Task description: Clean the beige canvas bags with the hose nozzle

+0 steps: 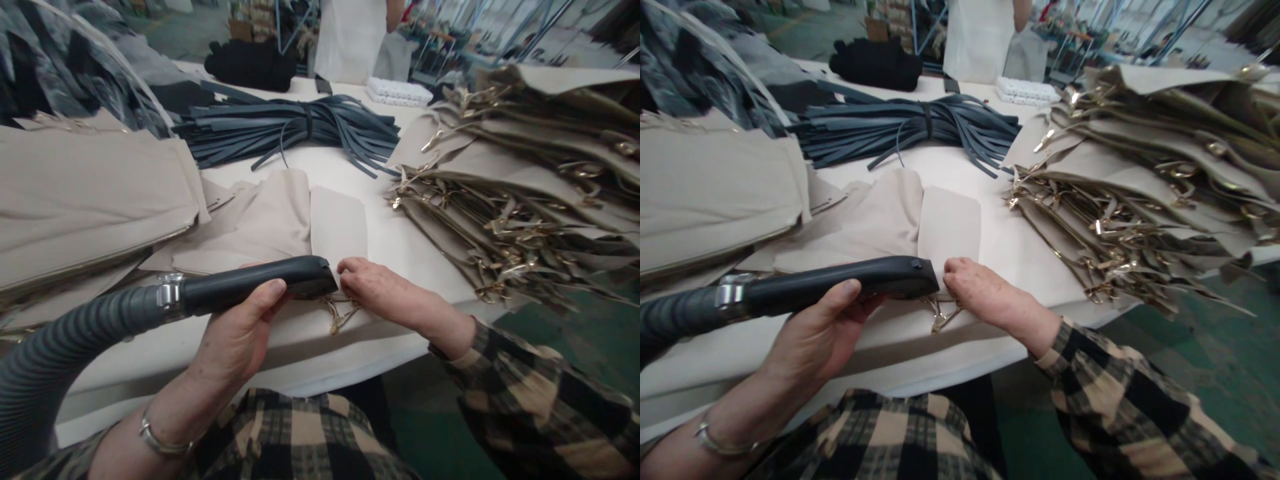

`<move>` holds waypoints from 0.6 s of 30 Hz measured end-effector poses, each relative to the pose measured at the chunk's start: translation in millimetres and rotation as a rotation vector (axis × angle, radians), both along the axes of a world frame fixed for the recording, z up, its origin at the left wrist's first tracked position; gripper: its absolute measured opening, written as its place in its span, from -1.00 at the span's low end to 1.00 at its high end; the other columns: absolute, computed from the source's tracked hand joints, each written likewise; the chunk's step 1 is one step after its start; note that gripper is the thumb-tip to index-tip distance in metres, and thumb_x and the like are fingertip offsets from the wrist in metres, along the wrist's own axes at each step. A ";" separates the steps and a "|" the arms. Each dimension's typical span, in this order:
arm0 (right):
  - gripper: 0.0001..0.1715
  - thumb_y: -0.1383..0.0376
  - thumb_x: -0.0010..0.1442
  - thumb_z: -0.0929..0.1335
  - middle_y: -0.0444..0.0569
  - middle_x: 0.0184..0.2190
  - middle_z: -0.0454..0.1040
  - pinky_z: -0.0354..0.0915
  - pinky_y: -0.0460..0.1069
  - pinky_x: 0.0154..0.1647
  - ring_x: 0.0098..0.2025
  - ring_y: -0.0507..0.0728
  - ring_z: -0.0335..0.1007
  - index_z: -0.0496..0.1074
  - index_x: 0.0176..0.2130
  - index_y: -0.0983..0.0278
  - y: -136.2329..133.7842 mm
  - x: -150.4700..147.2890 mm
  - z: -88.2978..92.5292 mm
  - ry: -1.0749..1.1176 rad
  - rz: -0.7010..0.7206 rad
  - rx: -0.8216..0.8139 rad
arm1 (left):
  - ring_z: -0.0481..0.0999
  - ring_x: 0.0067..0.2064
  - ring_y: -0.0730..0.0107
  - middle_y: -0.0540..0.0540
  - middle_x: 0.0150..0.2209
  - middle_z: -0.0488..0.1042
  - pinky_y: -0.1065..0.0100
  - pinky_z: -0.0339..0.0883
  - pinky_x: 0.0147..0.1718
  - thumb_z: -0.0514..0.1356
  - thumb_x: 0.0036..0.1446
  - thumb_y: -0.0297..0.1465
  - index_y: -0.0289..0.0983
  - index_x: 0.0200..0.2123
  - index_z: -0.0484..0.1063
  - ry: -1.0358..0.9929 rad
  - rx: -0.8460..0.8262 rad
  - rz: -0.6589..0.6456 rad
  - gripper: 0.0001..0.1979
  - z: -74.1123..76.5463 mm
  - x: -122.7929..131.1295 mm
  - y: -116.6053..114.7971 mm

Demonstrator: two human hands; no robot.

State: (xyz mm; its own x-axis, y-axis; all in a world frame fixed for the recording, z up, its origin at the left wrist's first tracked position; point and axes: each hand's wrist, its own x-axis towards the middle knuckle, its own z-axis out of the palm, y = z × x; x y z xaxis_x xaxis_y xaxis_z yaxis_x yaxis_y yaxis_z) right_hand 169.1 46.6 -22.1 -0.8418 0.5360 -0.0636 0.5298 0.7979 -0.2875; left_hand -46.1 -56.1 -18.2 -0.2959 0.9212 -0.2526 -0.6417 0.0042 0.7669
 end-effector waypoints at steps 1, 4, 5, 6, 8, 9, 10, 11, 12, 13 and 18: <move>-0.78 0.49 0.27 0.26 0.08 -0.16 0.42 0.35 0.05 -0.13 -0.19 0.15 0.34 0.42 -0.34 0.27 -1.1 -1.1 0.5 -0.003 0.009 0.006 | 0.51 -0.10 0.28 -0.01 -0.27 0.58 0.26 0.44 -0.07 0.46 -0.08 -0.42 -0.21 -0.28 0.59 -0.002 0.008 -0.008 -0.77 0.4 -0.6 0.1; -0.79 0.49 0.27 0.23 0.13 -0.09 0.40 0.34 0.15 0.05 -0.04 0.20 0.32 0.39 -0.29 0.26 -3.3 2.2 -2.7 0.059 0.019 -0.012 | 0.49 -0.08 0.27 0.00 -0.28 0.57 0.22 0.41 0.00 0.44 -0.04 -0.41 -0.19 -0.28 0.58 0.005 0.063 -0.014 -0.79 7.5 -2.0 -2.3; -0.81 0.48 0.28 0.22 0.13 -0.06 0.38 0.33 0.16 0.10 -0.01 0.20 0.31 0.37 -0.27 0.26 -3.5 5.3 -4.9 0.103 0.008 -0.043 | 0.49 -0.07 0.26 0.01 -0.27 0.57 0.19 0.38 0.04 0.44 -0.04 -0.40 -0.18 -0.28 0.58 0.015 0.086 -0.014 -0.79 11.5 -2.0 -3.9; -0.82 0.46 0.29 0.22 0.13 -0.03 0.37 0.32 0.15 0.12 0.02 0.18 0.31 0.35 -0.26 0.24 -3.5 8.8 -7.4 0.155 -0.018 -0.085 | 0.49 -0.06 0.25 0.02 -0.26 0.57 0.17 0.36 0.07 0.44 -0.05 -0.39 -0.17 -0.28 0.58 0.027 0.107 -0.010 -0.78 15.8 -1.5 -5.5; -0.83 0.42 0.33 0.19 0.10 -0.03 0.37 0.32 0.11 0.12 0.02 0.14 0.33 0.30 -0.28 0.22 -2.4 16.2 -12.4 0.270 -0.098 -0.172 | 0.49 -0.06 0.23 0.02 -0.24 0.57 0.15 0.32 0.11 0.46 -0.09 -0.36 -0.15 -0.27 0.57 0.050 0.123 -0.012 -0.75 22.7 1.6 -8.7; -0.82 0.40 0.35 0.18 0.07 -0.06 0.37 0.33 0.09 0.10 0.00 0.12 0.35 0.27 -0.30 0.21 -1.5 19.5 -14.7 0.322 -0.137 -0.206 | 0.49 -0.07 0.21 0.02 -0.24 0.57 0.13 0.30 0.13 0.47 -0.11 -0.34 -0.15 -0.27 0.57 0.055 0.113 -0.022 -0.72 24.3 4.2 -10.0; -0.81 0.39 0.35 0.18 0.05 -0.08 0.39 0.33 0.08 0.09 -0.01 0.11 0.36 0.25 -0.32 0.20 -0.4 22.1 -16.6 0.365 -0.168 -0.232 | 0.49 -0.06 0.20 0.01 -0.23 0.57 0.11 0.28 0.14 0.48 -0.12 -0.33 -0.15 -0.26 0.57 0.053 0.097 -0.035 -0.70 24.2 7.4 -10.9; -0.81 0.37 0.35 0.18 0.04 -0.10 0.39 0.32 0.08 0.09 -0.01 0.11 0.36 0.23 -0.33 0.20 0.6 24.1 -18.3 0.400 -0.195 -0.249 | 0.49 -0.06 0.18 0.00 -0.23 0.57 0.08 0.26 0.16 0.48 -0.14 -0.31 -0.15 -0.25 0.57 0.047 0.075 -0.055 -0.68 22.3 11.1 -11.6; -0.81 0.36 0.35 0.18 0.04 -0.11 0.40 0.31 0.08 0.09 -0.01 0.11 0.37 0.23 -0.34 0.20 1.6 25.4 -19.5 0.425 -0.218 -0.261 | 0.49 -0.05 0.16 -0.02 -0.22 0.57 0.05 0.25 0.17 0.48 -0.14 -0.31 -0.17 -0.24 0.57 0.041 0.053 -0.077 -0.67 18.9 15.0 -12.0; -0.81 0.35 0.34 0.18 0.03 -0.12 0.41 0.30 0.08 0.09 0.00 0.11 0.37 0.22 -0.35 0.20 2.3 26.1 -20.5 0.442 -0.235 -0.273 | 0.49 -0.03 0.14 -0.03 -0.21 0.58 0.03 0.23 0.18 0.48 -0.13 -0.32 -0.18 -0.24 0.57 0.037 0.035 -0.104 -0.68 14.3 18.8 -12.2; -0.79 0.29 0.34 0.20 0.03 -0.14 0.43 0.30 0.08 0.06 0.01 0.13 0.39 0.22 -0.37 0.20 2.7 25.5 -23.4 0.497 -0.287 -0.304 | 0.50 -0.04 0.16 -0.05 -0.20 0.60 -0.01 0.23 0.18 0.47 -0.10 -0.37 -0.22 -0.24 0.56 0.036 -0.029 -0.080 -0.70 -4.9 33.3 -8.0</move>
